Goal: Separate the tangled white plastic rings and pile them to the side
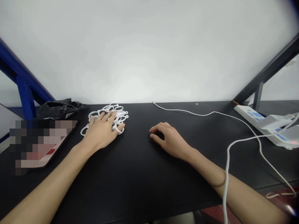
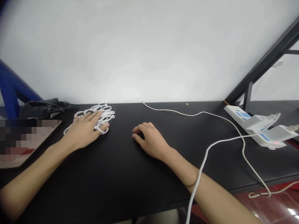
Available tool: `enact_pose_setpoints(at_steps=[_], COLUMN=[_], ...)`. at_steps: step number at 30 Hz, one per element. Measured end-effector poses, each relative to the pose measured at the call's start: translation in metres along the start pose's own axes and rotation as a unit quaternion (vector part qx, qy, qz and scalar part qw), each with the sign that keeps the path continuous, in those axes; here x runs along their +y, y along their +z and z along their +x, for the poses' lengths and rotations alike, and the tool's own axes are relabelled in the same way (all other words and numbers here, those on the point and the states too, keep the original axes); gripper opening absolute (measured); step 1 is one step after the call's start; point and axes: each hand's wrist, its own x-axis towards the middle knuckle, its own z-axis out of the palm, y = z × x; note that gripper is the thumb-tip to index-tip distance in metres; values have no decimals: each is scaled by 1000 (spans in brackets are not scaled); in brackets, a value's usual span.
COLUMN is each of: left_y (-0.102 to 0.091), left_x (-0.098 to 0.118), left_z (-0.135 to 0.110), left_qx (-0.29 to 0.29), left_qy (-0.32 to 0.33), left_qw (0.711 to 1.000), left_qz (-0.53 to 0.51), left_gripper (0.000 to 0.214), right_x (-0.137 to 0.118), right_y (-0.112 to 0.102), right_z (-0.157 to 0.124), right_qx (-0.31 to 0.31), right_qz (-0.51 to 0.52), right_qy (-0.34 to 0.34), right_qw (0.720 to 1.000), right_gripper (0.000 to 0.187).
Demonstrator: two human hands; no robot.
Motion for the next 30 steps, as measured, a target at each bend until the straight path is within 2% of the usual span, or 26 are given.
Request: enact_pose_setpoints(at_steps=[13,17,23,30], left_y=[-12,-16,-18,-9], left_x=[21,25,14,1], left_z=[-11,-14,-12,-5], left_qx=[-59,-21,75,57], left_qy=[-32,-45,-34,-32], left_qw=[998,999,995,998], left_qz=[-4,18,55,23], left_gripper=[98,98,76,66], right_x=[0,0,-1,-1], right_y=[0,0,-1,-1], right_z=[1,0,-1,0], right_qx=[-14,-17,-20,-19], right_qz=[-16,-17,-20,-20], right_qy=[-7,-7,-15,-26], right_qw=[1000,1000,999,999], right_gripper=[12,12,14,13])
